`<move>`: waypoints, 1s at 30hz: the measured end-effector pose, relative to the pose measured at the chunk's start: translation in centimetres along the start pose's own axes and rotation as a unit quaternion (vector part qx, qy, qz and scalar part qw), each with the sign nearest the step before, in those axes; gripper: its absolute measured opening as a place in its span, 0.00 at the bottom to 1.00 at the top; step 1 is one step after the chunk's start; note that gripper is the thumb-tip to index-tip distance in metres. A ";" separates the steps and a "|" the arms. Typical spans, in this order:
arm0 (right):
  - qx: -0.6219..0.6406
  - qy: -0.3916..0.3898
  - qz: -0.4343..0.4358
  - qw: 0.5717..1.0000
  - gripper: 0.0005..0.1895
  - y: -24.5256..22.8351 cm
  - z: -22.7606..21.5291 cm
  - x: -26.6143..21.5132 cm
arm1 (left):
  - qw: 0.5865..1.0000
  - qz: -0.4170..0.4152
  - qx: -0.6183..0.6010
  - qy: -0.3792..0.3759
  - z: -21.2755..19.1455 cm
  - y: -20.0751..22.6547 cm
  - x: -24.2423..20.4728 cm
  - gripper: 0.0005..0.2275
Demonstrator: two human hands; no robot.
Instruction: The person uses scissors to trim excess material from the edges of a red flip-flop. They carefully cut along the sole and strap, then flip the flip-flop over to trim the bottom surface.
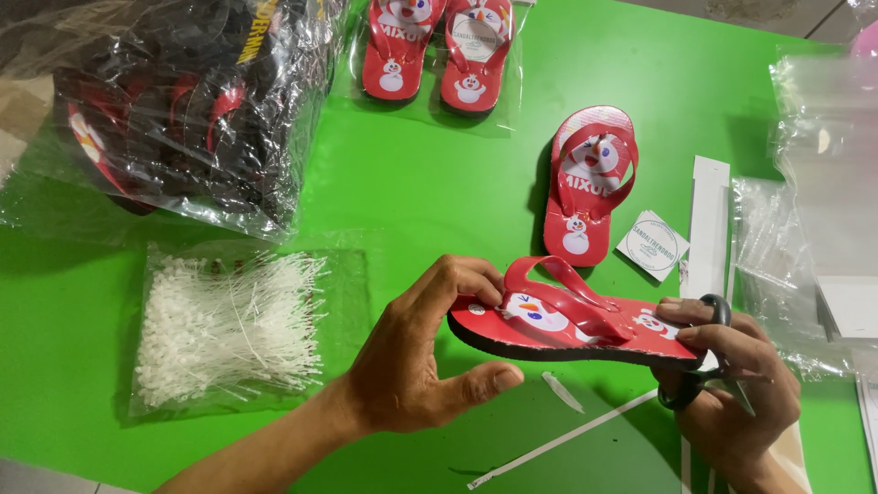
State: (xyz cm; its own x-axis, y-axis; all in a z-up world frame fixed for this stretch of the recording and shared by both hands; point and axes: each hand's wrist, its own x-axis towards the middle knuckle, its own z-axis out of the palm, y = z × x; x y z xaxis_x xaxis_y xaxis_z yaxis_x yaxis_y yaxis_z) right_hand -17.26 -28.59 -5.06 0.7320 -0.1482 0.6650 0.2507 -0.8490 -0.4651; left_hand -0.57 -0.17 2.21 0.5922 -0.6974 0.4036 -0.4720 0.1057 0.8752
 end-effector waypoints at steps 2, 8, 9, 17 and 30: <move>0.011 0.015 -0.006 1.000 0.16 -0.9 0.4 0.8 | 1.000 -0.003 -0.004 0.002 0.0 0.1 0.0 0.19; 0.026 0.037 -0.015 0.999 0.13 -1.3 0.4 1.3 | 1.000 -0.015 -0.001 -0.004 0.1 -0.1 0.1 0.18; 0.034 0.039 -0.023 0.998 0.13 -1.0 0.4 1.1 | 1.000 -0.017 0.002 -0.003 0.1 -0.1 0.1 0.18; 0.021 0.055 -0.067 0.996 0.10 -1.3 0.1 1.4 | 1.000 0.003 0.004 -0.024 0.4 -0.3 0.4 0.23; -0.036 0.040 -0.192 0.980 0.05 -1.5 -0.6 1.0 | 0.981 -0.160 -0.042 -0.105 0.7 0.2 0.4 0.45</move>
State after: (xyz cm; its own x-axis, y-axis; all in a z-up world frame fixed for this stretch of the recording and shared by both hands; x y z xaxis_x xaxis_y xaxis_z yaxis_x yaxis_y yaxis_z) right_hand -17.31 -27.74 -3.35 0.5400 0.1527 0.8277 0.4501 -0.8833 -0.1308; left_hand -0.93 -0.92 2.35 0.5494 -0.8342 0.0480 -0.2224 -0.0907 0.9707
